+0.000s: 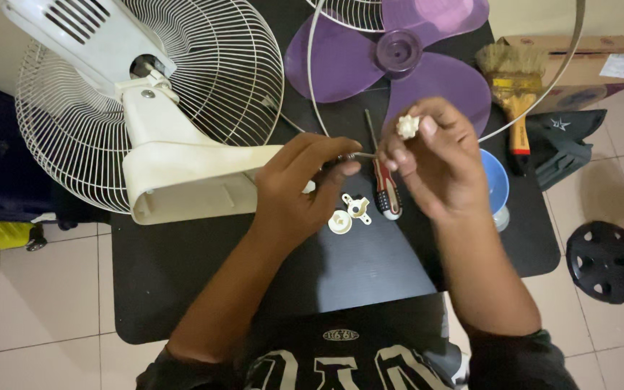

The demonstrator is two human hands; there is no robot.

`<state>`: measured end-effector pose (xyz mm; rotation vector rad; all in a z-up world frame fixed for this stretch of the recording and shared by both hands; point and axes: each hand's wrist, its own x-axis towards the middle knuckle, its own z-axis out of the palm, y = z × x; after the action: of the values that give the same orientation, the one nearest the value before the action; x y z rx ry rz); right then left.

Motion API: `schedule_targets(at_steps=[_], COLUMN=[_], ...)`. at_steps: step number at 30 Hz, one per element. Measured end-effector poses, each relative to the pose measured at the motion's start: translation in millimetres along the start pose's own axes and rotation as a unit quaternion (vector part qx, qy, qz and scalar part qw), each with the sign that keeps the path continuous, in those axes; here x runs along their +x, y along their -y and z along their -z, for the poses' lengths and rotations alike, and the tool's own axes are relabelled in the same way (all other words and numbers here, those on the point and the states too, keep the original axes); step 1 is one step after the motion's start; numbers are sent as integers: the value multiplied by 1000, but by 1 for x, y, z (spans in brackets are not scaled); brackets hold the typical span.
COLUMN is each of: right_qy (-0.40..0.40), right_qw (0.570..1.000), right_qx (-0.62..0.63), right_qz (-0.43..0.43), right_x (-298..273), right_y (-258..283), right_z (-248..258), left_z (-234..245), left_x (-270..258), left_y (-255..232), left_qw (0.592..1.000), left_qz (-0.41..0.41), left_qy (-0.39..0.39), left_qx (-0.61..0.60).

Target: The person assembles a white plastic fan component by hand, inserting small metal screws and aligning parts. They repeatedly adjust the piece and place it into the fan housing, then retrieve additional screws from a blue bowl to continue assembly.

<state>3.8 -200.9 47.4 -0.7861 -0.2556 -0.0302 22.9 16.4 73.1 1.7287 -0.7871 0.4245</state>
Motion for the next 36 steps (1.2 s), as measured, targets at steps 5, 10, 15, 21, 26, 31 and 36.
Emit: schedule_targets(at_steps=[5, 10, 15, 21, 26, 31, 36], right_qy=[-22, -15, -27, -13, 14, 28, 20], right_qw=[995, 996, 996, 997, 998, 997, 996], right_qx=[-94, -87, -86, -76, -64, -64, -78], right_qz=[-23, -23, -15, -16, -25, -31, -36], right_x=[16, 28, 19, 10, 7, 7, 5], right_y=[11, 1, -15, -17, -22, -28, -30], right_z=[-12, -12, -5, 3, 2, 0, -2], left_z=[5, 3, 2, 1, 0, 2, 0], left_x=[-6, -10, -13, -12, -13, -15, -16], left_y=[6, 14, 9, 12, 12, 8, 10], left_qw=[999, 996, 998, 996, 999, 998, 998], left_qz=[50, 66, 58, 77, -4, -19, -17], left_qy=[-2, 8, 28, 30, -5, -21, -48], left_qx=[-14, -55, -19, -13, 44, 49, 32])
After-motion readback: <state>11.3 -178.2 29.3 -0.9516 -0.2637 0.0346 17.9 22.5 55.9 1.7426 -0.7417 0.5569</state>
